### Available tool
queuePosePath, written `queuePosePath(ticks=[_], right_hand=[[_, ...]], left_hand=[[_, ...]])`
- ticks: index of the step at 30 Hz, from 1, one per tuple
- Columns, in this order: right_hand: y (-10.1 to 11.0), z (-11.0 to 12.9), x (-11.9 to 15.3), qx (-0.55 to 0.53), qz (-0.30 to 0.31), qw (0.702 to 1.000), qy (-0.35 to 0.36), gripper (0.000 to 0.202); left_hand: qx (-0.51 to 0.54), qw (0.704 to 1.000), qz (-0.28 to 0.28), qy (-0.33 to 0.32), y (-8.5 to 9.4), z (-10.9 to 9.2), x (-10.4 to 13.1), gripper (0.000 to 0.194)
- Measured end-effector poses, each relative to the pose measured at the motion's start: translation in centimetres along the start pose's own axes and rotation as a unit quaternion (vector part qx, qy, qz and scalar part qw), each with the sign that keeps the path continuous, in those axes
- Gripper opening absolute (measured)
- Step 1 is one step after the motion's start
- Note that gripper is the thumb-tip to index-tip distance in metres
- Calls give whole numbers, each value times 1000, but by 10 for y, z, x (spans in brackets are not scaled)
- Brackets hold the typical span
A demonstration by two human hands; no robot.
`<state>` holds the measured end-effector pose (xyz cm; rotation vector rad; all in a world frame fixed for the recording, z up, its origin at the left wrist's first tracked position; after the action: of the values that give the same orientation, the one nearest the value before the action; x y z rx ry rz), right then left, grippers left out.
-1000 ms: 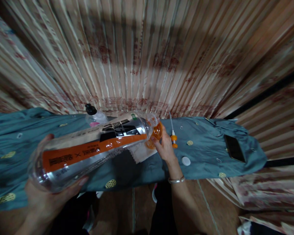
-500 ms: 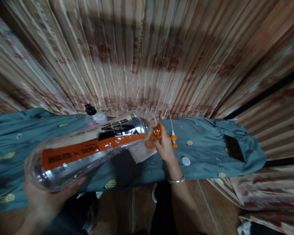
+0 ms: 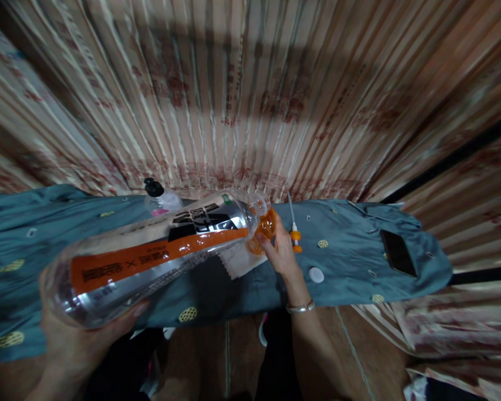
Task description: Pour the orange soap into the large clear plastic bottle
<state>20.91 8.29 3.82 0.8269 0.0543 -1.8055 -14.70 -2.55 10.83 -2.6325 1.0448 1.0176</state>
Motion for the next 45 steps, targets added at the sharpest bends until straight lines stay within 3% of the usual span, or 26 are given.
queuePosePath(ticks=[10, 45], right_hand=[[0, -4, 2, 3, -13, 1000, 5, 62], [0, -1, 0, 7, -7, 1000, 3, 60]], left_hand=[[-9, 996, 11, -86, 3, 6, 3, 99], [36, 998, 6, -53, 0, 4, 4, 102]])
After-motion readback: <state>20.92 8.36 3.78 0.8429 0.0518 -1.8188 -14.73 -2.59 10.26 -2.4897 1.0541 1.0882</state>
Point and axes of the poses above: each hand's wrist, its own x-axis away from the middle knuckle, its own y-axis out of the back of the hand, z = x × y, the point moved 5 cm from there along -x, towards the middle knuckle, and after that the axes turned 10 degrees about -z, right-handed, at the moved point
